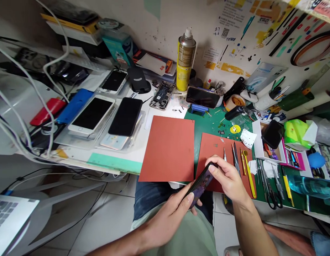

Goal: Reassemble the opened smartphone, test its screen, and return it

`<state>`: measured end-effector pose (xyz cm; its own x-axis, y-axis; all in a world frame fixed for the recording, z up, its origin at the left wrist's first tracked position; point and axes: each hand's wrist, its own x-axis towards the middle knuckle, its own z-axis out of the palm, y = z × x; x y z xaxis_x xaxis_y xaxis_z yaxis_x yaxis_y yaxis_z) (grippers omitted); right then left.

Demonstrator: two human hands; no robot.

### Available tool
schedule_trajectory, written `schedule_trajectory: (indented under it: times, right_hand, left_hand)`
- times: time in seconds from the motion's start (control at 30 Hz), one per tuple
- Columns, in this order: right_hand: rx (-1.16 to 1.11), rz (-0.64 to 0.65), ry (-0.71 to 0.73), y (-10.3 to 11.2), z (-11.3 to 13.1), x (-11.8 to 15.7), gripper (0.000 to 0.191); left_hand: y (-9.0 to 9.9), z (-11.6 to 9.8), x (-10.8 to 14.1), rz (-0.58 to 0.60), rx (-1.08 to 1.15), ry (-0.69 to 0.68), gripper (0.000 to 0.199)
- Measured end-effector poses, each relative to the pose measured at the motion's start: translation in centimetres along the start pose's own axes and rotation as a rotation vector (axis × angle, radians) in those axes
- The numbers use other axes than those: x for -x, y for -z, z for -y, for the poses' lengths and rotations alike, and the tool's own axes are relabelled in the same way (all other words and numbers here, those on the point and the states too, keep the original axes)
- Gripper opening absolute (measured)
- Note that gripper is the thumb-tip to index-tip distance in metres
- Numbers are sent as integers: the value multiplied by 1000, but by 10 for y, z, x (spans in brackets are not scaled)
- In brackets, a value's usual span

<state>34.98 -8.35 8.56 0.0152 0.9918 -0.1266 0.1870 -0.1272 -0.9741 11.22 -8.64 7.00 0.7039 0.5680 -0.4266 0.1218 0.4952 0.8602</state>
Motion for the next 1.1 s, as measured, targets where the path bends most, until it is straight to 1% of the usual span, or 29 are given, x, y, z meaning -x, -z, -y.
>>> schedule_trajectory:
  times: [0.1,0.17,0.23,0.37,0.57,0.7,0.8,0.87,0.97,1.1]
  right_hand:
    - [60,18,-22,-2,2,1,26]
    - [118,14,-35,-5,3,1,31]
    - [147,6,-45,-7,3,1,28]
    - [132,12,-52,-8,0,1,26]
    - [104,5,-64,-8,0,1,24]
    - [100,-21,-72,-9,-1,2,24]
    - [67,-36,-84,-8,-3,3,27]
    - [34,-73,-95,-6,-5,2,29]
    - [2,-155,-116,-3,-8,2,33]
    - [-35,-173,-154,-1,-13,2,37]
  left_hand:
    - [2,-1,3,-24,-91,-11,58]
    - [2,-2,3,-43,-120,-21,57]
    - [1,-1,4,-56,-135,-41,55]
    - [0,3,3,-84,-160,-60,56]
    - [-4,5,1,-97,-228,-41,60]
    - [-4,3,1,-110,-252,-47,61]
    - [-2,0,0,-71,-229,-45,60]
    - [0,-1,1,-56,-188,-40,60]
    - [4,-5,2,-70,-163,-49,59]
    - [7,-11,4,-55,-159,-66,59]
